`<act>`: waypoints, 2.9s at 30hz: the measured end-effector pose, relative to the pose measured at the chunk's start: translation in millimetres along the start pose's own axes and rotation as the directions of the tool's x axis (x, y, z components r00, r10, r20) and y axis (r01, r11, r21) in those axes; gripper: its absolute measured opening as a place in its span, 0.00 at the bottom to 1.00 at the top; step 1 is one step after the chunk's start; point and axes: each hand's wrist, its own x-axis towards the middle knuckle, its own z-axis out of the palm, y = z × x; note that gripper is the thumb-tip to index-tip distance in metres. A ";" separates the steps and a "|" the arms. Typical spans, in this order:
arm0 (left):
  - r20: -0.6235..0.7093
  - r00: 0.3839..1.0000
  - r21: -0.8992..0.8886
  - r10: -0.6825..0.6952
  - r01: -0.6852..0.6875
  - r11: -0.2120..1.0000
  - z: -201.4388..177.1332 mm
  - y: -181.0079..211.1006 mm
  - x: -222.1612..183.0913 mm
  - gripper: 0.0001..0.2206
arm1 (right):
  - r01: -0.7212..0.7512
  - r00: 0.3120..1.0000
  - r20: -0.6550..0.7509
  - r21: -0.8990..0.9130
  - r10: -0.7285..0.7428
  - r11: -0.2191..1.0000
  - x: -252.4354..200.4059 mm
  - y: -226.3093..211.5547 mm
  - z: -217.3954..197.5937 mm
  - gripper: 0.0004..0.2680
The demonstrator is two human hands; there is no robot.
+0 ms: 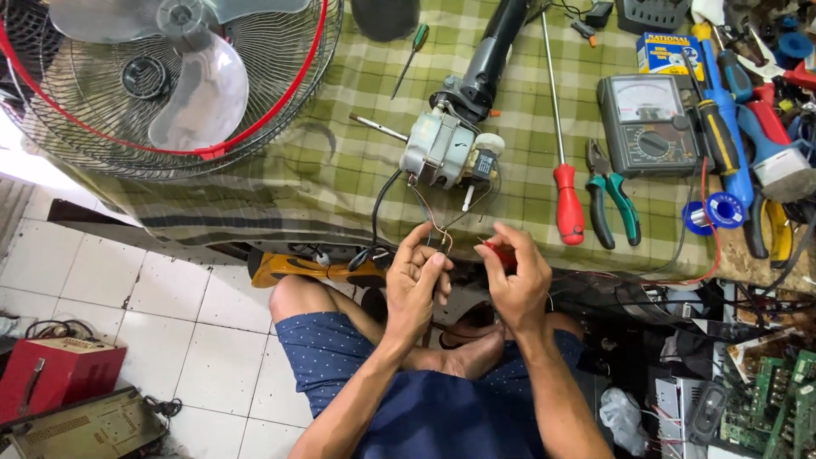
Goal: Disassembling and inspecting an electric fan motor using a screwdriver and pliers on a repair bench.
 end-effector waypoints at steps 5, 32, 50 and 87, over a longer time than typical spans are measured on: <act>0.022 1.000 0.012 -0.009 0.009 1.000 -2.3 -7.7 4.8 0.22 | 0.075 0.997 -0.006 -0.002 -0.075 0.997 14.6 -4.2 7.6 0.10; -0.072 0.997 -0.012 0.029 -0.030 0.999 2.5 -19.9 7.2 0.18 | 0.079 0.994 -0.077 0.063 -0.074 0.995 20.7 -11.4 3.1 0.05; -0.058 0.996 0.038 0.065 -0.063 0.997 -3.1 -29.7 8.4 0.14 | -0.017 0.994 -0.104 0.116 0.029 0.993 15.1 -4.6 4.4 0.06; -0.108 0.991 -0.113 0.084 -0.096 0.989 51.5 -64.1 1.0 0.17 | -0.318 0.929 -0.069 0.357 0.365 0.878 -10.6 18.2 -7.0 0.05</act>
